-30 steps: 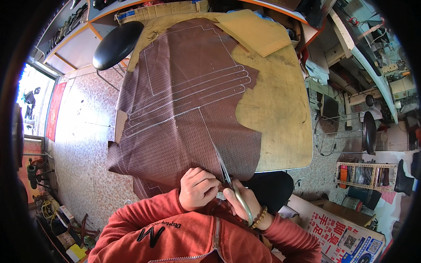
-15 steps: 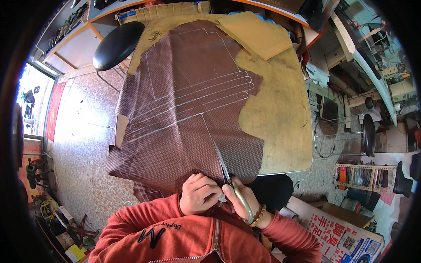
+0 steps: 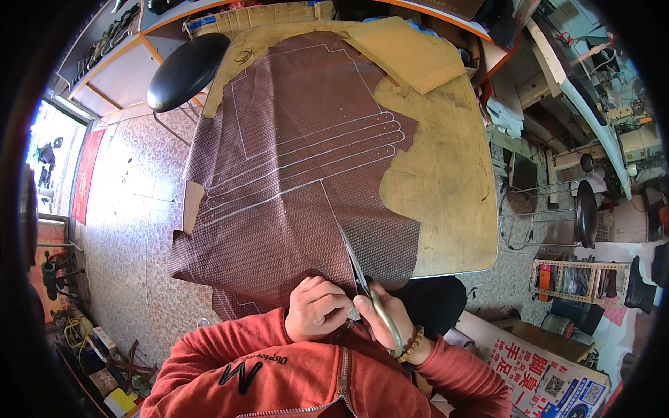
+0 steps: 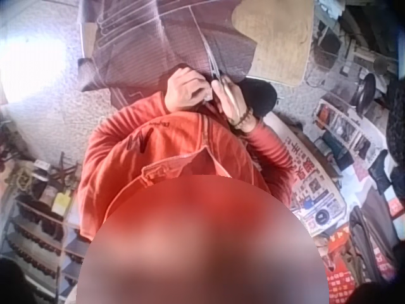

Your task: The person uses shears to cut a brown patterned leather sheet along pre-drawn outlines on a worktable. They repeatedly reposition the leather, follow the marked lines, and separate individual glove-shaped pieces. The cut pieces remain on the table as the person continues cutting additional shapes.

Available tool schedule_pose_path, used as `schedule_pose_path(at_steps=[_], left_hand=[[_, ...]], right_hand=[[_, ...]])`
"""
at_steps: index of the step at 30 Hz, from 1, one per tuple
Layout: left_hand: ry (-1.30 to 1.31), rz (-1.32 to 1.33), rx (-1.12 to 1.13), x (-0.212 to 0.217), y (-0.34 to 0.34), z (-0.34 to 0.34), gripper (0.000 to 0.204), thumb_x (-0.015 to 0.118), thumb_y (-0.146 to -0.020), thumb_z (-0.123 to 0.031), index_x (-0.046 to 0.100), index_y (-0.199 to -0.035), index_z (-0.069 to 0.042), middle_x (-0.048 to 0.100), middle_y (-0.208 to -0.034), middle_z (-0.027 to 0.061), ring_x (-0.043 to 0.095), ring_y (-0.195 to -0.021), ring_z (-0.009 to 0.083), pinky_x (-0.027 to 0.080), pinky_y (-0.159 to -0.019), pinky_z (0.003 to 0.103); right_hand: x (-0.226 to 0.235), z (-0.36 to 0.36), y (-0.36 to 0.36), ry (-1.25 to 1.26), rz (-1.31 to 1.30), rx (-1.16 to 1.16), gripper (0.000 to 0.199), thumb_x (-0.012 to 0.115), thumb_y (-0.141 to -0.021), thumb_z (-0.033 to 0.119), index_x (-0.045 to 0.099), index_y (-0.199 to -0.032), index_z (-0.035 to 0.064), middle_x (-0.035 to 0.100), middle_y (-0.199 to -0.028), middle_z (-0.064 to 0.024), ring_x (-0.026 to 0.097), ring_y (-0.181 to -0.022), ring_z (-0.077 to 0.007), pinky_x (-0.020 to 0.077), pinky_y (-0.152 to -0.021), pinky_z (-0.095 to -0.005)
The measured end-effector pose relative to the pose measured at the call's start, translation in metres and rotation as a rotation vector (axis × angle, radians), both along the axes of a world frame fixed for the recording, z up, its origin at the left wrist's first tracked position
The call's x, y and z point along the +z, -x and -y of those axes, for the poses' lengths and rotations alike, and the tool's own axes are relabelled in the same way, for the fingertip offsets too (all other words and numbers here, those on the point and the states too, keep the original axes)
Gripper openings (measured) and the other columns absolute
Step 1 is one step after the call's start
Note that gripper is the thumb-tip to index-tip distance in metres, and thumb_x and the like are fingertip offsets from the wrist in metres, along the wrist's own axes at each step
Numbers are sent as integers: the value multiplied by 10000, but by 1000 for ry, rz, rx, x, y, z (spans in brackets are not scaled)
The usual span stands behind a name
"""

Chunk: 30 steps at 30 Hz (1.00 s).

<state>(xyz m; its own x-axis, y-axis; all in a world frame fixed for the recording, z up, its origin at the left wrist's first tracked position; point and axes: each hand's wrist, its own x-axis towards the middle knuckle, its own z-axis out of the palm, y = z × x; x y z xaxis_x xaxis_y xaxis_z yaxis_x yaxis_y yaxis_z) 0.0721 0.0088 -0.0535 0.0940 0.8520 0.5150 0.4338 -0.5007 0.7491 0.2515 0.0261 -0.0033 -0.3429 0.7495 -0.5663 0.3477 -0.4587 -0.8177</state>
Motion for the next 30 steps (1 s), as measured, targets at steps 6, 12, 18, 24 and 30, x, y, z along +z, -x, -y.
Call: schedule_pose_path(at_steps=[6,12,18,24,30], left_hand=[[17,4,-13,2,1,2,172,736,-642,-90,653,-785,-138,602,-793,-29,546,-643,169,412,-573,305],[21,77,-60,5,4,5,171,745,-635,-74,646,-763,-133,597,-777,-28,546,-630,172,426,-563,306],[27,119,-85,8,5,9,167,748,-638,-59,641,-747,-127,592,-747,-29,539,-604,171,420,-549,294],[36,144,-86,6,5,10,171,747,-637,-48,641,-743,-128,588,-734,-33,535,-599,168,411,-541,292],[33,148,-92,5,5,11,177,746,-636,-47,639,-750,-130,585,-740,-31,532,-599,168,408,-540,291]], right_hand=[[4,2,0,-17,3,4,386,541,-981,375,530,-916,-5,491,-635,-35,453,-602,-118,416,-563,-286],[4,-5,6,-72,33,72,392,489,-998,394,515,-982,3,501,-667,-48,464,-615,-156,425,-583,-316],[4,-14,14,-88,-35,79,379,477,-1002,388,499,-1003,10,482,-710,-64,454,-675,-155,426,-650,-314],[4,-13,16,-143,19,90,389,476,-1004,387,492,-980,-1,476,-714,-70,447,-684,-152,415,-653,-314],[6,-10,18,-143,7,45,398,504,-994,392,510,-980,-6,475,-703,-56,436,-676,-136,408,-644,-300]])
